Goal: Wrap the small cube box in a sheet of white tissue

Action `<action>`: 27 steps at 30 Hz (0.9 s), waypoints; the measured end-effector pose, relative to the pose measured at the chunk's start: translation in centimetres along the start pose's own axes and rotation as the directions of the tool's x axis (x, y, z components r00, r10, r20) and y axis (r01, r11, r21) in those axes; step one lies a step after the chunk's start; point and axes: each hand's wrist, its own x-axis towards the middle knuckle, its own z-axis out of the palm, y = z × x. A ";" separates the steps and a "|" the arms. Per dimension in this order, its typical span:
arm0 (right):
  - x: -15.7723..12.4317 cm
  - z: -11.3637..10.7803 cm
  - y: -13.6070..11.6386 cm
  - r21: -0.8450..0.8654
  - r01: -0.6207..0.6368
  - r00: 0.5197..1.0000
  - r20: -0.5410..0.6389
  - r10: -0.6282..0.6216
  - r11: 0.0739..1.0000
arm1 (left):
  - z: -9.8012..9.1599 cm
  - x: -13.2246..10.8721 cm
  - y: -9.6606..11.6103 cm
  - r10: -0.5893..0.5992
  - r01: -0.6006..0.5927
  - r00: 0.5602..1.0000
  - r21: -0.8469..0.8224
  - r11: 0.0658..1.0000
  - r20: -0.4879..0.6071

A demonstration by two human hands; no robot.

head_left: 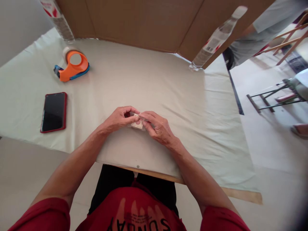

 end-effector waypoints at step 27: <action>0.9 1.4 2.2 0.452 -0.367 0.927 0.110 0.358 0.813 | -0.9 0.4 -0.7 0.024 -0.026 1.000 -0.169 0.985 -0.014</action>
